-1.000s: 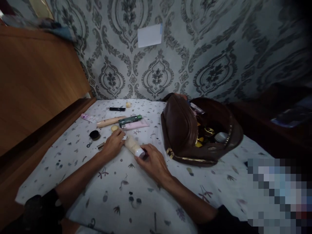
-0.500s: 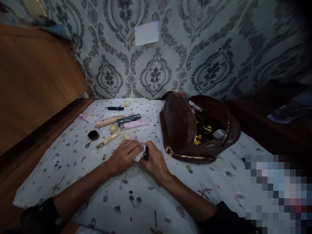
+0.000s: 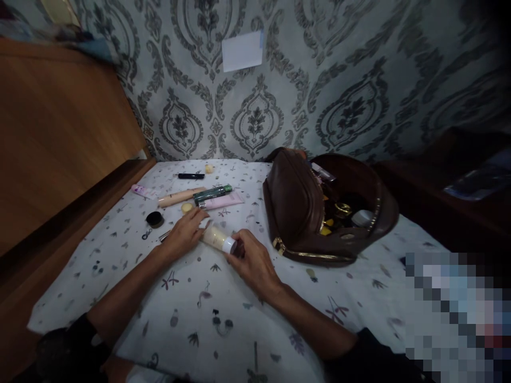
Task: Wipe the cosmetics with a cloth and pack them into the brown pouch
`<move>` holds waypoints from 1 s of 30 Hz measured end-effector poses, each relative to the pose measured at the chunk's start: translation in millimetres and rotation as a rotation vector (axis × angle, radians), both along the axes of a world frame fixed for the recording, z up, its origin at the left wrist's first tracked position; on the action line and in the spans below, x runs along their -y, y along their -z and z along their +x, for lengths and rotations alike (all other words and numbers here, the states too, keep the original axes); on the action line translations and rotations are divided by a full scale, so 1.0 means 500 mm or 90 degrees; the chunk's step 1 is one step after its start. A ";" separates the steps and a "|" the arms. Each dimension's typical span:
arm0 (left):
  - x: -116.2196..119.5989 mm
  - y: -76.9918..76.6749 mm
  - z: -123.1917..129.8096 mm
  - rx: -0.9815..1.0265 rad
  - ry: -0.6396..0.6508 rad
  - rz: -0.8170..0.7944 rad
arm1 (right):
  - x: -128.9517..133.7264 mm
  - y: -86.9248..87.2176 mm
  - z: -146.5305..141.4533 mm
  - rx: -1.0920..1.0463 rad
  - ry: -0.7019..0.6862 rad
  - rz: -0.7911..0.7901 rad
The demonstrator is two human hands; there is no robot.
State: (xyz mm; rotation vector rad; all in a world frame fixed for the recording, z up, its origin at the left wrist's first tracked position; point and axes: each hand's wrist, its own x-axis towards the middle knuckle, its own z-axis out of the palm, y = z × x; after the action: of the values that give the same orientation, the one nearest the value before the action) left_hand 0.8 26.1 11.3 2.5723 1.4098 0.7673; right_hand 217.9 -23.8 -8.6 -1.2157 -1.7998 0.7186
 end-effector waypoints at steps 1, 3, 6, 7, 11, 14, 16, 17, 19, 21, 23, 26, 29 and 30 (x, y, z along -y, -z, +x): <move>0.001 0.002 -0.002 0.015 0.001 -0.009 | 0.000 0.000 0.000 -0.001 -0.003 -0.002; 0.001 0.008 -0.009 0.045 -0.004 -0.012 | 0.000 0.001 0.000 -0.020 -0.010 -0.013; 0.003 0.016 -0.016 0.081 -0.025 -0.004 | -0.005 0.007 -0.003 -0.117 -0.039 -0.078; 0.004 0.017 -0.017 0.089 -0.033 -0.001 | -0.008 0.010 -0.005 -0.165 -0.050 -0.113; 0.009 0.013 -0.013 0.112 -0.052 0.028 | -0.024 0.020 -0.009 -0.349 -0.061 -0.236; 0.011 0.007 -0.011 0.120 -0.058 0.062 | -0.032 0.020 -0.009 -0.407 -0.058 -0.279; 0.013 0.005 -0.012 0.109 -0.051 0.080 | -0.033 0.017 -0.007 -0.416 -0.075 -0.293; 0.015 0.004 -0.012 0.095 -0.044 0.090 | -0.031 0.015 -0.006 -0.419 -0.084 -0.291; 0.021 0.002 -0.007 0.046 -0.023 0.128 | -0.026 0.011 -0.005 -0.410 -0.098 -0.277; 0.032 -0.001 0.004 -0.011 0.014 0.179 | -0.019 0.008 -0.005 -0.377 -0.109 -0.266; 0.045 -0.006 0.021 -0.051 0.071 0.215 | -0.014 0.008 -0.006 -0.341 -0.116 -0.250; 0.062 -0.014 0.043 -0.081 0.142 0.239 | -0.012 0.014 -0.009 -0.315 -0.117 -0.183; 0.065 -0.021 0.043 -0.113 0.152 0.255 | -0.016 0.023 -0.008 -0.307 -0.116 -0.126; 0.062 -0.023 0.037 -0.123 0.148 0.259 | -0.017 0.025 -0.008 -0.306 -0.117 -0.118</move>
State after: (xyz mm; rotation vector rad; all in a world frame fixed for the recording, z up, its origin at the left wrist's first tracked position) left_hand 19.5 -4.9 22.6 3.1234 1.0542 0.8630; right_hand 214.1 -15.2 -21.2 -0.8976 -1.4729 1.1942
